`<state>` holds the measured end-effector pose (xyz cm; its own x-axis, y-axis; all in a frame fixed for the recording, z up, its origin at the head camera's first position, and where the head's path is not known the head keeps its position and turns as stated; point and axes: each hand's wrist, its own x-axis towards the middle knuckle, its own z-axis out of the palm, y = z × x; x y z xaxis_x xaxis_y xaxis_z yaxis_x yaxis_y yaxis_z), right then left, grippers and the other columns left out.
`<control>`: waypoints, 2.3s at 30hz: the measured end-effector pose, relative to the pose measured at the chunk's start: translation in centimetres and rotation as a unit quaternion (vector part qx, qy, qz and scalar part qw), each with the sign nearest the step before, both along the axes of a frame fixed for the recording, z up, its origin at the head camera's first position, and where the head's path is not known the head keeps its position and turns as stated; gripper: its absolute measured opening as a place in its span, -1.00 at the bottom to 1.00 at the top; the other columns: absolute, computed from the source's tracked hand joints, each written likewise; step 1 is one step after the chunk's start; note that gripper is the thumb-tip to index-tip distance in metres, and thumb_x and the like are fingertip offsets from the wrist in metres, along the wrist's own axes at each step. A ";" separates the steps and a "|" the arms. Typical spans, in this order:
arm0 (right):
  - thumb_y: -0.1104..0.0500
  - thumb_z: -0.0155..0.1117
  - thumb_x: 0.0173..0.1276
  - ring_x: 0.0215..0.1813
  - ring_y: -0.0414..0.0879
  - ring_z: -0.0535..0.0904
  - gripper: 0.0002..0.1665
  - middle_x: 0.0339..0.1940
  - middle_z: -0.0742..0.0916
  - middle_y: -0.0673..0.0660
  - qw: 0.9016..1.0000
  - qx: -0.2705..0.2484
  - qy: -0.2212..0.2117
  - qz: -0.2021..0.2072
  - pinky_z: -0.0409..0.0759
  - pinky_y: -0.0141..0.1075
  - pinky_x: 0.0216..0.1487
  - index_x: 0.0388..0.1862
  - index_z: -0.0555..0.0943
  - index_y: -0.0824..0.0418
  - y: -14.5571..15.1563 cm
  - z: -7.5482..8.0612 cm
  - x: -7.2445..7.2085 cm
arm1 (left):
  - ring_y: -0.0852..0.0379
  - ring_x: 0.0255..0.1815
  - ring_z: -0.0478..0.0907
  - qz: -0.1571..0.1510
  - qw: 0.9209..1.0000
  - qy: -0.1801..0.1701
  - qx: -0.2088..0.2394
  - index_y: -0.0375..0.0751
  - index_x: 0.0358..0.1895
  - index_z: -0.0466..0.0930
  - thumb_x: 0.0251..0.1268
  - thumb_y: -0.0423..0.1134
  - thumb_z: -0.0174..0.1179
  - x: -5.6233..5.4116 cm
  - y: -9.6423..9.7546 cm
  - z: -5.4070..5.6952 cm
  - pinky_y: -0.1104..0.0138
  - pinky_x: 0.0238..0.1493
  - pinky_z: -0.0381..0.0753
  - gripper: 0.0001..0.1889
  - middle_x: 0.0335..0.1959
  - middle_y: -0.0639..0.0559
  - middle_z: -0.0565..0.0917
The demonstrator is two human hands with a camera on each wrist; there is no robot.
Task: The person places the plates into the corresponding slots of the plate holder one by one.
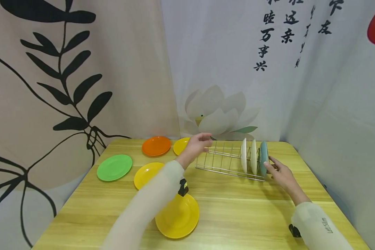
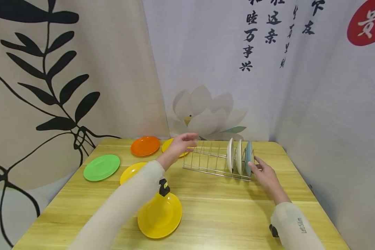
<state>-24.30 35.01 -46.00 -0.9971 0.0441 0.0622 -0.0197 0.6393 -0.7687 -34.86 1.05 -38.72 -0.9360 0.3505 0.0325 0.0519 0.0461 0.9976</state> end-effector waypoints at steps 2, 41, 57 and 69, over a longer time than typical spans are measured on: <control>-0.30 -0.21 0.57 0.18 0.35 0.53 -0.06 0.31 0.45 0.54 1.000 -0.008 -0.002 0.003 0.60 0.12 0.08 0.61 -0.04 0.32 0.0 0.0 -0.1 | -0.05 0.03 0.59 0.006 1.000 -0.008 0.000 -0.25 0.29 0.51 0.41 -0.35 0.19 0.3 -1.6 -0.1 0.00 0.18 0.56 -0.59 0.07 -0.14 0.60; -0.28 -0.24 0.59 0.18 0.32 0.54 -0.09 0.26 0.50 0.52 0.999 -0.036 -0.013 0.014 0.60 0.11 0.08 0.62 -0.09 0.29 0.5 -0.3 -0.6 | -0.03 0.05 0.58 -0.088 0.986 -0.105 -0.095 -0.52 0.37 0.29 0.39 -0.19 0.27 8.8 -22.1 -8.0 -0.01 0.11 0.60 -0.37 0.08 -0.20 0.58; -0.29 -0.24 0.59 0.18 0.33 0.54 -0.09 0.24 0.50 0.51 0.999 -0.030 -0.011 0.017 0.60 0.11 0.07 0.62 -0.08 0.28 0.3 0.0 -0.3 | -0.01 0.00 0.58 -0.134 0.974 -0.159 -0.094 -0.47 0.39 0.28 0.37 -0.27 0.27 10.8 -22.8 -9.6 0.06 0.00 0.66 -0.38 0.11 -0.19 0.58; -0.31 -0.24 0.57 0.19 0.35 0.52 -0.06 0.29 0.46 0.54 1.000 -0.027 -0.010 0.007 0.58 0.13 0.11 0.62 -0.07 0.31 0.3 0.1 -0.3 | 0.04 -0.06 0.59 -0.123 0.974 -0.167 -0.090 -0.44 0.42 0.26 0.32 -0.37 0.29 11.2 -21.8 -10.1 0.09 -0.08 0.70 -0.35 0.09 -0.20 0.54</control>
<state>-24.59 35.34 -45.90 -0.9987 0.0320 0.0408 -0.0137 0.5965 -0.8025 -23.65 -20.71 -48.85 -0.7703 0.5377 -0.3429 -0.2428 0.2500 0.9373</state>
